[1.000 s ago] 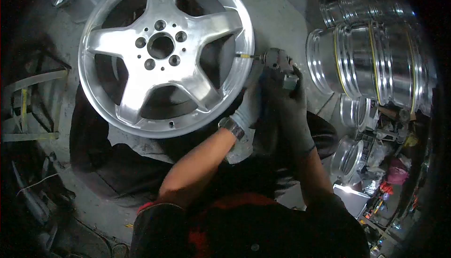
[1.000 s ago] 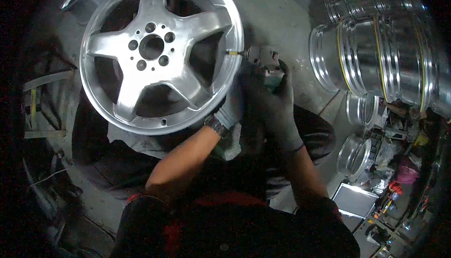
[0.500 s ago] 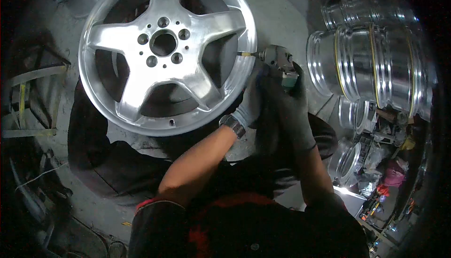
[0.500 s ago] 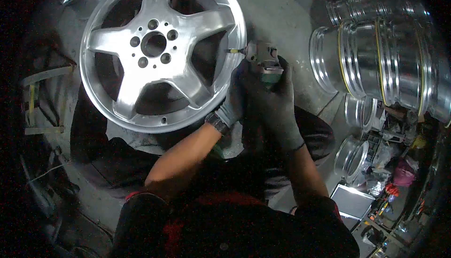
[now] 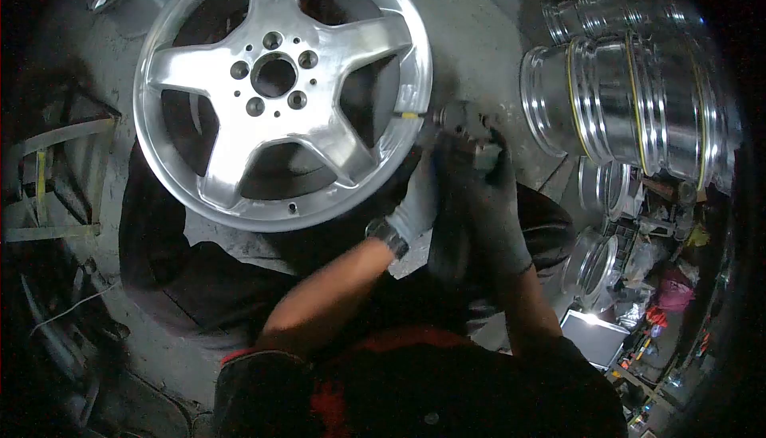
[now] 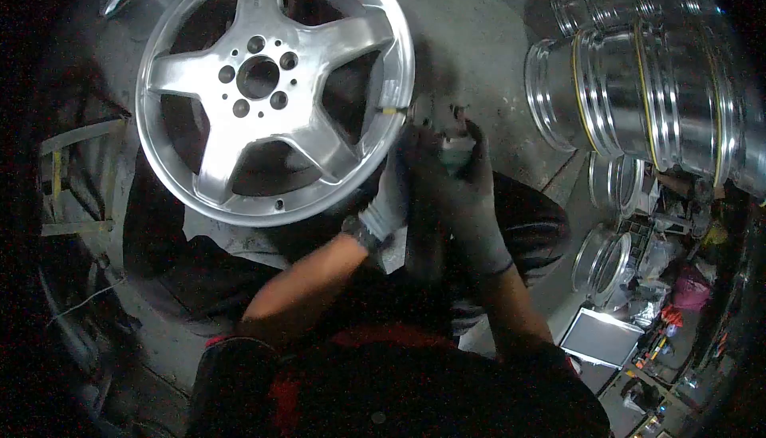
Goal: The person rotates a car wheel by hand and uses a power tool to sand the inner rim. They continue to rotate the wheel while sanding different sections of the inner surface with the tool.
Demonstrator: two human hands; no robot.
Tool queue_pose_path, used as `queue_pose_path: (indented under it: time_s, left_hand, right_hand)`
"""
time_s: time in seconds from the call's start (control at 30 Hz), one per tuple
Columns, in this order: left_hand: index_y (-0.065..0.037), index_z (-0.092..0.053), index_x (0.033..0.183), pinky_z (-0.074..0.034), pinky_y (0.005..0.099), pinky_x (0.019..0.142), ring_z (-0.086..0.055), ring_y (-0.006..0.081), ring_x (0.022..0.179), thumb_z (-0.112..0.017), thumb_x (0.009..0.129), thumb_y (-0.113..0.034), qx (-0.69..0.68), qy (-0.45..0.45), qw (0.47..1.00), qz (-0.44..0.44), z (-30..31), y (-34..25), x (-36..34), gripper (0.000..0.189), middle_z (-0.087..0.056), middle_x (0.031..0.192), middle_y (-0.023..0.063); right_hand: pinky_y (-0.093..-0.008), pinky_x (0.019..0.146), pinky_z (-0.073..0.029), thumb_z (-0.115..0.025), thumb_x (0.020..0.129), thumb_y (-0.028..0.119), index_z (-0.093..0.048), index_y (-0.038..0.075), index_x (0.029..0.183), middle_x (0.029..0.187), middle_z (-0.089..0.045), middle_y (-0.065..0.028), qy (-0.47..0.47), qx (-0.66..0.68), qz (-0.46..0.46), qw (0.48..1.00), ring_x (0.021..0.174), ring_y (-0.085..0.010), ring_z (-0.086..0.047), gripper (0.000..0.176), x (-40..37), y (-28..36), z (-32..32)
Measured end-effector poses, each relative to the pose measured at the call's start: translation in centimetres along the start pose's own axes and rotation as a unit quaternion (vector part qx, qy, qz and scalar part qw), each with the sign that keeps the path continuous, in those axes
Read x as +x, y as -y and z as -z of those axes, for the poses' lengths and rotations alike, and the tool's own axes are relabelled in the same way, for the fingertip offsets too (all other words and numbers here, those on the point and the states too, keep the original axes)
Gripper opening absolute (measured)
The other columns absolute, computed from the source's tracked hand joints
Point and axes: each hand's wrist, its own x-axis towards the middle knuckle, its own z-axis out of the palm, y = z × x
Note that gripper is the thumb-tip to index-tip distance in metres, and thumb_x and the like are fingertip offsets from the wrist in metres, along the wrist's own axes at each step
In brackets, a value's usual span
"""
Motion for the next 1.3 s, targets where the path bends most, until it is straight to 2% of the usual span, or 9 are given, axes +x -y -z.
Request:
queue_pose_path:
  time_s: [0.17,0.27,0.37,0.47,0.53,0.77,0.87,0.93,1.3]
  left_hand:
    - [-0.003,-0.046,0.147,-0.037,0.0326,0.116,-0.051,0.0201,0.131,-0.037,0.112,-0.031,-0.23,0.386,0.889,0.091,1.0,-0.6,4.5,0.046,-0.054,0.143,0.0094]
    - [-0.002,-0.039,0.152,-0.036,0.0334,0.117,-0.047,0.0208,0.135,-0.036,0.112,-0.034,0.1,0.08,0.992,-0.002,2.8,0.7,1.0,0.051,-0.049,0.149,0.0099]
    - [-0.007,-0.038,0.153,-0.037,0.0377,0.118,-0.047,0.0234,0.135,-0.034,0.112,-0.041,0.398,0.063,0.895,-0.191,6.3,2.7,-1.0,0.053,-0.048,0.148,0.0105]
    - [-0.007,-0.036,0.154,-0.036,0.0381,0.119,-0.047,0.0233,0.136,-0.031,0.113,-0.035,0.155,0.046,0.986,0.045,2.8,0.2,-0.2,0.05,-0.047,0.149,0.0111]
    - [-0.008,-0.036,0.154,-0.036,0.0385,0.119,-0.047,0.0235,0.136,-0.03,0.113,-0.035,0.156,0.02,0.987,0.035,-2.1,-1.7,-1.3,0.049,-0.047,0.148,0.0112]
    - [-0.01,-0.038,0.152,-0.037,0.0399,0.118,-0.048,0.0245,0.135,-0.028,0.114,-0.033,0.144,0.055,0.988,-0.016,4.0,1.2,-0.9,0.046,-0.048,0.148,0.0119]
    - [-0.006,-0.035,0.156,-0.031,0.0341,0.121,-0.042,0.0214,0.142,-0.032,0.112,-0.041,0.168,0.065,0.984,-0.007,1.2,0.0,0.8,0.056,-0.043,0.155,0.01]
    - [-0.006,-0.033,0.157,-0.029,0.0342,0.121,-0.04,0.0219,0.143,-0.032,0.112,-0.041,0.105,0.056,0.992,0.032,-2.3,-2.0,1.9,0.057,-0.041,0.157,0.0105]
    - [-0.007,-0.041,0.149,-0.037,0.0399,0.118,-0.048,0.024,0.133,-0.03,0.114,-0.034,0.188,0.067,0.979,-0.049,2.7,0.4,0.8,0.046,-0.05,0.144,0.0101]
  right_hand:
    - [-0.0355,0.098,-0.054,-0.083,0.083,0.005,-0.036,0.002,0.143,0.127,-0.062,-0.0138,-0.035,-0.087,0.033,0.995,0.114,-0.02,-0.062,0.077,0.5,3.2,-2.0]
    - [-0.0359,0.098,-0.053,-0.083,0.083,0.005,-0.038,0.002,0.143,0.128,-0.061,-0.014,-0.043,-0.081,0.035,0.995,0.115,-0.0204,-0.062,0.075,-0.9,0.8,-1.0]
    - [-0.0365,0.099,-0.053,-0.082,0.083,0.005,-0.037,0.001,0.144,0.13,-0.06,-0.015,-0.048,-0.087,0.029,0.995,0.115,-0.0213,-0.062,0.076,-2.2,0.0,-1.0]
    - [-0.037,0.1,-0.053,-0.082,0.084,0.006,-0.033,0.001,0.147,0.131,-0.059,-0.0158,0.035,0.437,-0.223,0.871,0.116,-0.0223,-0.062,0.08,-1.4,0.6,-0.2]
    - [-0.0375,0.102,-0.052,-0.081,0.085,0.005,-0.031,0.0,0.147,0.132,-0.058,-0.0172,-0.032,-0.106,0.024,0.994,0.118,-0.0231,-0.061,0.081,-1.2,0.5,-0.7]
    - [-0.037,0.101,-0.052,-0.079,0.086,0.003,-0.034,-0.002,0.144,0.133,-0.057,-0.0171,-0.028,-0.132,0.004,0.991,0.117,-0.0224,-0.061,0.074,-2.1,0.3,-0.7]
    - [-0.0359,0.099,-0.054,-0.077,0.087,0.001,-0.039,-0.002,0.141,0.132,-0.058,-0.0163,0.108,0.466,-0.118,0.87,0.116,-0.0205,-0.062,0.066,0.0,-0.2,0.1]
    - [-0.0354,0.097,-0.055,-0.077,0.088,0.001,-0.044,-0.002,0.137,0.13,-0.059,-0.0155,0.033,-0.024,0.077,0.996,0.115,-0.0194,-0.062,0.06,1.0,1.7,-1.1]
    - [-0.0361,0.099,-0.053,-0.078,0.089,0.005,-0.034,-0.001,0.145,0.128,-0.061,-0.0142,-0.031,-0.13,0.053,0.99,0.116,-0.0221,-0.062,0.071,-0.1,-0.9,-0.1]
